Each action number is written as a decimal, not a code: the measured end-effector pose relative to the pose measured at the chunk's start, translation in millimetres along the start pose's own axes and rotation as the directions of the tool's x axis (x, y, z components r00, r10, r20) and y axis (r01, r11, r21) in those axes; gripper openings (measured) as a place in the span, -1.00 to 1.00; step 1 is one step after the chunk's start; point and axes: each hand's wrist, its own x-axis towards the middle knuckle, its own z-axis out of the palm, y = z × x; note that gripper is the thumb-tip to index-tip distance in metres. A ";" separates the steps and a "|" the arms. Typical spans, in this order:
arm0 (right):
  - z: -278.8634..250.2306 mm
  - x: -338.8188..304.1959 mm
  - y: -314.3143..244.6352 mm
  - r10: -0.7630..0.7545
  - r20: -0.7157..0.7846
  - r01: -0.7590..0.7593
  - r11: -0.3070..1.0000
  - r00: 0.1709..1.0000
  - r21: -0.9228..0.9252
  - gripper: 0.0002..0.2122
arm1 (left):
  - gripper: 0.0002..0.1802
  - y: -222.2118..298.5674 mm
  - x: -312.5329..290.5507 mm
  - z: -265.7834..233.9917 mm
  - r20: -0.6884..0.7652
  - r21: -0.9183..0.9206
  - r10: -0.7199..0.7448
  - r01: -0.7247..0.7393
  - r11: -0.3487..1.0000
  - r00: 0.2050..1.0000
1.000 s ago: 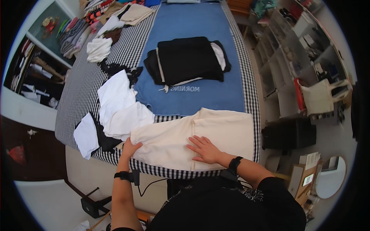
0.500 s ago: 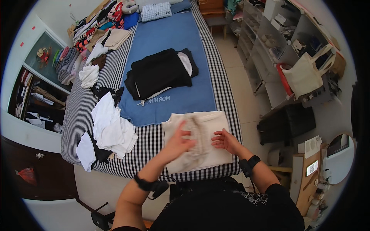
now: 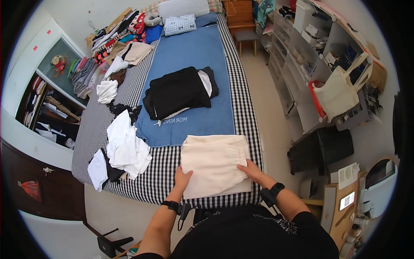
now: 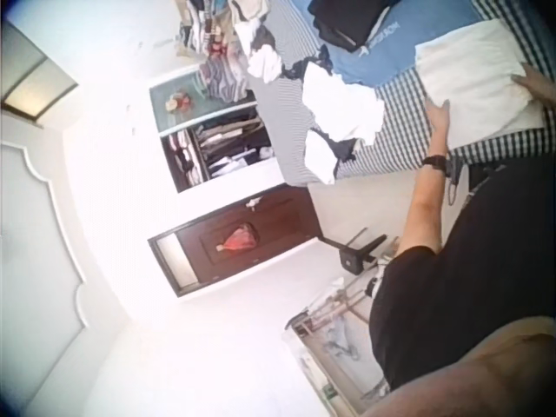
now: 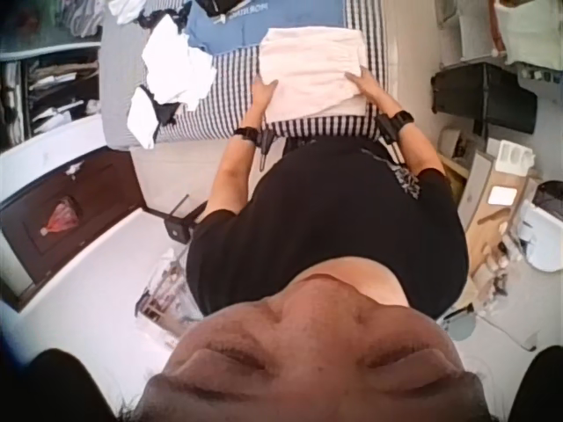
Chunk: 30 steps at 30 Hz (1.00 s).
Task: Folding various pieces of clothing, including shirts and pants, on a bed.
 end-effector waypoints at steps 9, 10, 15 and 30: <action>-3.7 13.2 13.4 -0.517 -0.258 0.018 0.469 0.816 -0.883 -0.47 | -0.52 -6.1 0.9 -25.2 0.259 -0.213 -0.074 0.132 0.968 0.963; -8.8 17.6 12.3 -0.338 -0.390 0.034 0.791 0.857 -0.611 -0.44 | -0.52 -4.3 0.9 -26.3 0.234 -0.237 -0.071 0.128 0.963 0.970; -17.1 23.2 -16.4 0.101 -0.214 -0.129 0.985 0.972 -0.118 -0.41 | -0.41 8.4 -3.0 -39.0 0.471 -0.042 -0.178 0.224 0.974 0.864; 19.8 0.8 -29.0 -0.196 -0.124 0.153 0.943 0.973 -0.297 -0.43 | -0.29 -8.3 -6.1 -48.6 0.699 -0.399 0.030 0.355 0.846 0.714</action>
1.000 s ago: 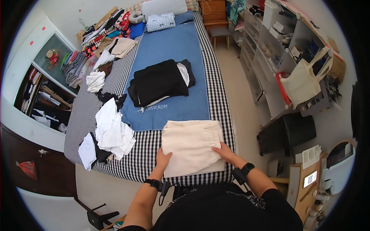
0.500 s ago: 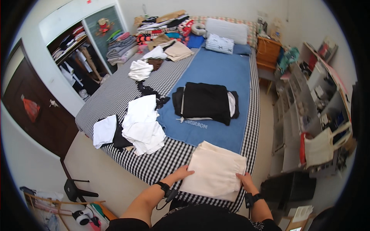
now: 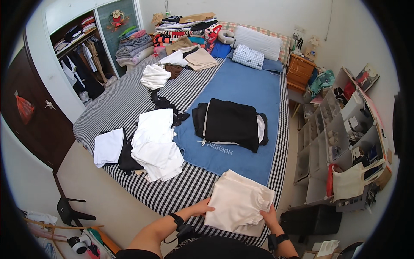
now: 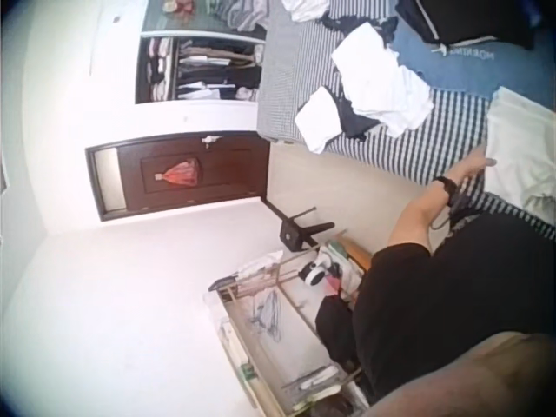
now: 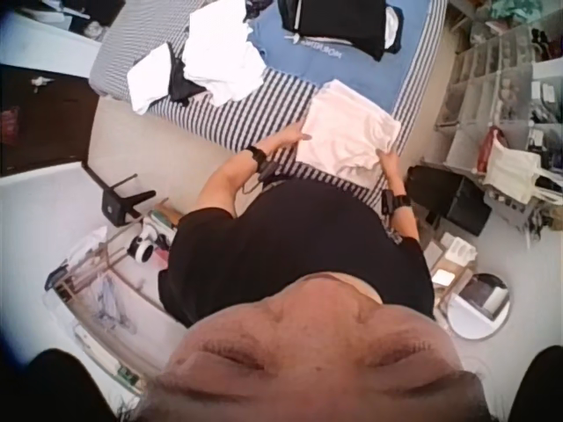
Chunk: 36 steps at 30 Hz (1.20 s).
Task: Folding various pieces of clothing, including shirts and pants, on a bed.
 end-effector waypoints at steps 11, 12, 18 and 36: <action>21.9 11.0 -137.4 0.010 0.212 -0.091 0.922 0.977 0.375 -0.40 | -0.16 114.7 -46.2 -18.1 0.144 -0.305 0.185 -0.134 0.943 0.972; 25.3 19.4 -152.5 0.002 0.259 -0.106 0.914 0.966 0.390 -0.39 | -0.18 119.9 -44.4 -28.2 0.131 -0.328 0.207 -0.154 0.932 0.970; 41.2 89.5 -235.2 -0.150 0.335 0.000 0.913 0.930 0.409 -0.30 | -0.17 210.6 -40.2 -70.4 0.081 -0.252 0.383 -0.353 0.901 0.920; 62.2 421.7 -201.5 -0.105 -0.061 0.074 0.920 0.993 -0.385 -0.24 | -0.32 240.7 188.0 -222.7 -0.461 0.288 0.342 -0.227 0.930 0.819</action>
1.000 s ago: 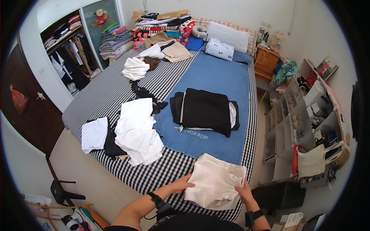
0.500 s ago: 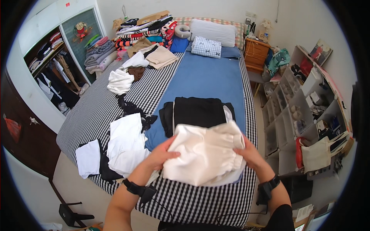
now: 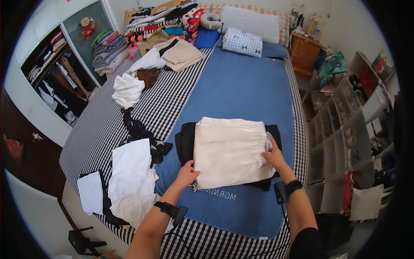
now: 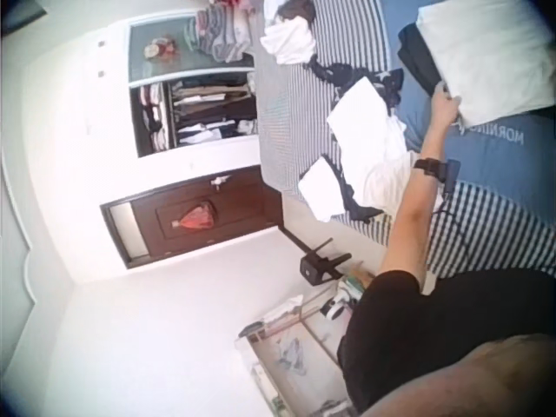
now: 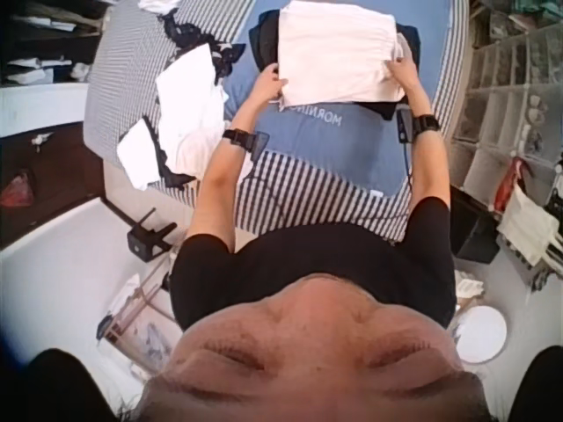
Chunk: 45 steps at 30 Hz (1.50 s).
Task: Folding various pieces of clothing, including shirts and pants, on a bed.
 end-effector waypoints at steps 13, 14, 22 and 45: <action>8.3 -40.0 58.1 -0.381 -0.220 0.349 0.922 0.898 -0.169 -0.54 | -0.31 -12.7 -50.9 -33.7 -0.219 0.528 0.286 -0.133 0.839 0.933; 3.1 -56.8 64.5 -0.388 -0.213 0.354 0.917 0.897 -0.183 -0.56 | -0.32 -22.1 -62.7 -50.7 -0.215 0.740 0.491 -0.188 0.646 0.844; -11.5 -217.6 111.3 -0.196 -0.183 0.179 0.978 0.963 -0.103 -0.60 | -0.33 -72.3 -207.7 -184.7 -0.300 0.817 0.262 0.105 0.567 0.917; 64.9 -395.9 -120.3 -0.620 0.320 0.354 0.718 0.716 0.600 -0.38 | -0.78 87.1 -344.6 -16.0 -0.164 -0.404 0.285 -0.328 0.854 0.944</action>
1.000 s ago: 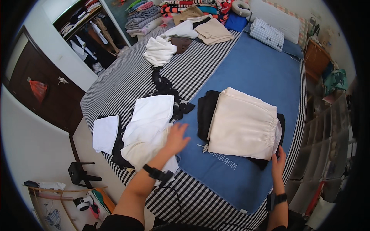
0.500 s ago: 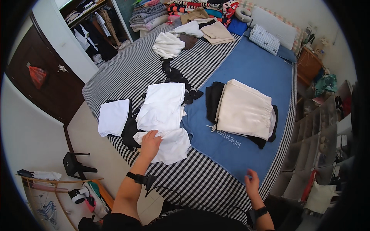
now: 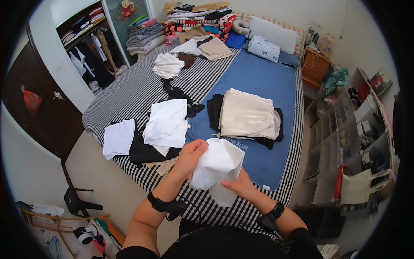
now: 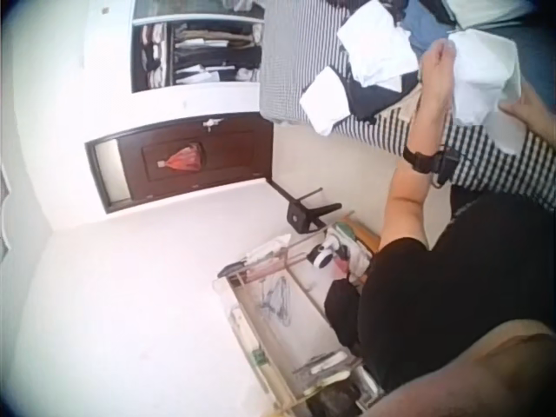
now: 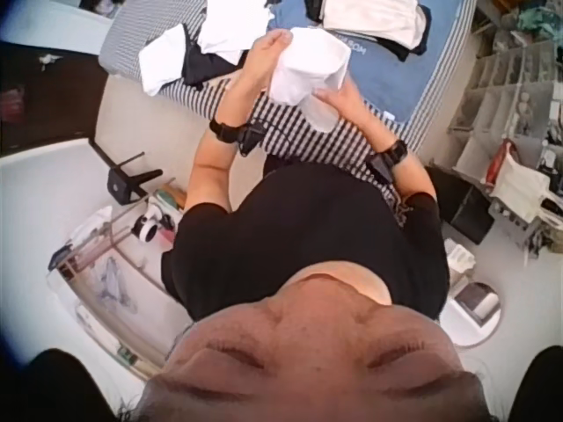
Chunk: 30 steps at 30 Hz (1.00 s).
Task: Folding various pieces of clothing, including shirts and pants, on a bed.
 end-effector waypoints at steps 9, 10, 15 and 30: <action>-84.5 -39.0 -30.7 -0.233 -0.137 0.096 0.769 0.963 -0.633 -0.81 | -0.79 60.0 -20.2 7.9 -0.021 -0.343 0.045 -0.050 0.938 0.999; -91.9 -41.7 -34.3 -0.260 -0.134 0.083 0.681 0.956 -0.727 -0.82 | -0.79 66.7 -23.9 5.8 -0.010 -0.348 0.054 -0.054 0.936 0.998; -124.4 -71.4 -19.3 -0.387 -0.326 0.028 0.679 0.863 -0.734 -0.89 | -0.76 108.6 -44.7 8.5 0.079 -0.434 0.156 -0.107 0.895 0.985; -147.6 -124.9 -128.0 -0.252 -0.511 0.148 0.961 0.822 -0.235 -0.87 | -0.28 46.7 -40.6 -31.0 0.071 0.019 0.037 -0.039 0.999 0.997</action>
